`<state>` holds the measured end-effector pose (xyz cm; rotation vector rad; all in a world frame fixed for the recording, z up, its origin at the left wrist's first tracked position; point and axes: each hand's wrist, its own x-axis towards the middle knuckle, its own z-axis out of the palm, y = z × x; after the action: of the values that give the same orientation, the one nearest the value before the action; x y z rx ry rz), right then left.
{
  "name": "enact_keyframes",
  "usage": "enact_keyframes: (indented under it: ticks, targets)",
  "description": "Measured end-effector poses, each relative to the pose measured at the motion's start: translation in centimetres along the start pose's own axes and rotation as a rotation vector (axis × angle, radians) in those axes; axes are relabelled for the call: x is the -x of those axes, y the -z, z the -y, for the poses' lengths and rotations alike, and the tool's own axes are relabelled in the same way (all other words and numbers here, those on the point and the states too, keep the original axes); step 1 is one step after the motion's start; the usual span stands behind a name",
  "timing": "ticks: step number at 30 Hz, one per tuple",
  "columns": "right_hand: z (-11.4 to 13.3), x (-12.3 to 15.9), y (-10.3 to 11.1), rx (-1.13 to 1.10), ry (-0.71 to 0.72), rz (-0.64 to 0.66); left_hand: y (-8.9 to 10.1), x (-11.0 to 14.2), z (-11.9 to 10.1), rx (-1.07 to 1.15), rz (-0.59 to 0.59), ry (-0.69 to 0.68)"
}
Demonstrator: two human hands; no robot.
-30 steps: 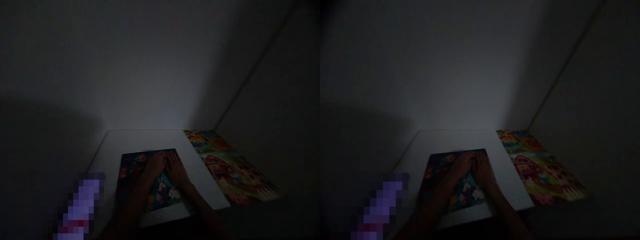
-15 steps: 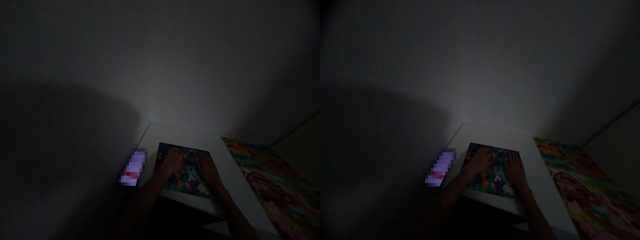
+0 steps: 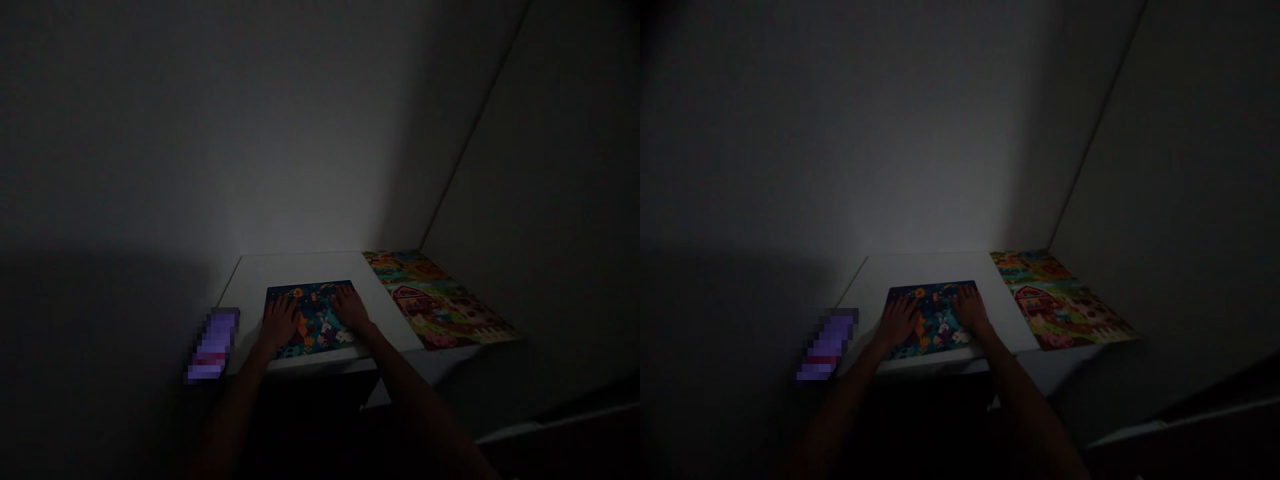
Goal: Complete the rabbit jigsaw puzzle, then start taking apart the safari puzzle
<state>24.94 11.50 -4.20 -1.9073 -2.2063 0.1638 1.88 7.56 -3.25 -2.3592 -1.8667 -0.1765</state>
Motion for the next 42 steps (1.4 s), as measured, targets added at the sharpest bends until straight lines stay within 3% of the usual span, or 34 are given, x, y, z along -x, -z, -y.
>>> enact_keyframes:
  ticks: [7,12,18,33,42]
  targets:
    - [-1.4,0.9,1.0,-0.066,-0.027,-0.02,-0.7,-0.5,-1.3,-0.069,-0.03,-0.03]
    - [-4.0,1.6,1.1,-0.074,-0.015,-0.061,-0.4,-0.7,-3.9,-0.046,-0.11,-0.073]
    - [-6.5,2.2,1.3,-0.073,-0.025,-0.046,-0.3,-1.4,-6.2,-0.011,-0.091,-0.093]
    - [-8.8,4.0,1.5,-0.077,-0.032,-0.091,-0.9,-0.7,-8.5,0.18,-0.121,-0.061]
    - [-10.2,3.6,0.9,-0.029,-0.036,-0.038,-0.7,-0.4,-9.2,0.212,-0.093,-0.033]
